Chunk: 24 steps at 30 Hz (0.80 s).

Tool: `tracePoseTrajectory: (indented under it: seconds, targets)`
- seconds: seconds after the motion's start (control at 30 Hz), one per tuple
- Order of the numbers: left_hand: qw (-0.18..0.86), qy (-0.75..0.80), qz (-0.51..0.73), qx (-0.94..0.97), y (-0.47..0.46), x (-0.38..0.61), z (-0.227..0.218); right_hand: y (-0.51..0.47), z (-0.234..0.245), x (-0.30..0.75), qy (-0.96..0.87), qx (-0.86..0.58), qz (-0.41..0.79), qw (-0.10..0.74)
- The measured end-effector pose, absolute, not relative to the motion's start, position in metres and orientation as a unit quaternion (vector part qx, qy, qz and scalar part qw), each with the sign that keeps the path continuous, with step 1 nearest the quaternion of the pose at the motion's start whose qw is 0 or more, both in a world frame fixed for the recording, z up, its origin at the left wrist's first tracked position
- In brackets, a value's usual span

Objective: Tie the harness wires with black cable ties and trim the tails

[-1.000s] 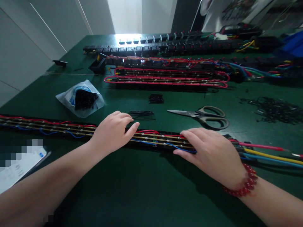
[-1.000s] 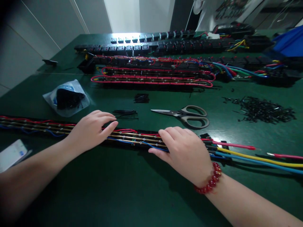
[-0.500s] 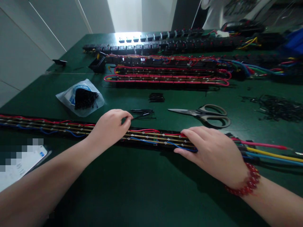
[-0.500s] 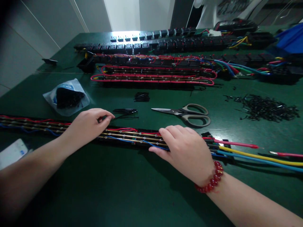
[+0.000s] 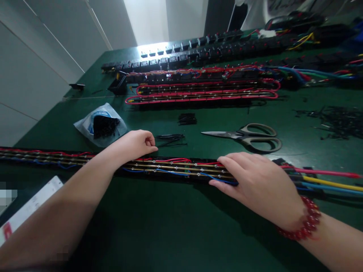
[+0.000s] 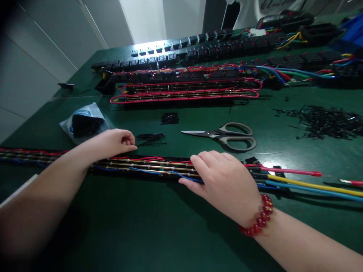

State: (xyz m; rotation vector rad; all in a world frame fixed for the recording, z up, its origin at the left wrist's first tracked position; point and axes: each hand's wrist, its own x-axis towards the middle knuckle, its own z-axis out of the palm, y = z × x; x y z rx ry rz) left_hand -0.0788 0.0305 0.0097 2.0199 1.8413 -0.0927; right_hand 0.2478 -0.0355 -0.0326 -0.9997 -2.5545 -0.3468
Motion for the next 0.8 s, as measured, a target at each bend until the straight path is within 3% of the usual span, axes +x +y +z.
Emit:
tracePoseTrajectory:
  seconds: [0.37, 0.57, 0.67, 0.8]
  targets:
    - [0.187, 0.647, -0.021, 0.739, 0.024, -0.082, -0.002, -0.034, -0.034, 0.246, -0.907, -0.36, -0.123, 0.182]
    - [0.171, 0.634, 0.063, 0.751, 0.006, -0.071, 0.006, -0.037, -0.034, 0.248, -0.904, -0.36, -0.103, 0.207]
    - [0.203, 0.558, 0.156, 0.789, -0.017, -0.048, 0.016, -0.039, -0.026, 0.247, -0.885, -0.379, -0.012, 0.269]
    - [0.248, 0.481, 0.184, 0.821, -0.035, -0.021, 0.017, -0.035, -0.006, 0.233, -0.788, -0.45, 0.255, 0.334]
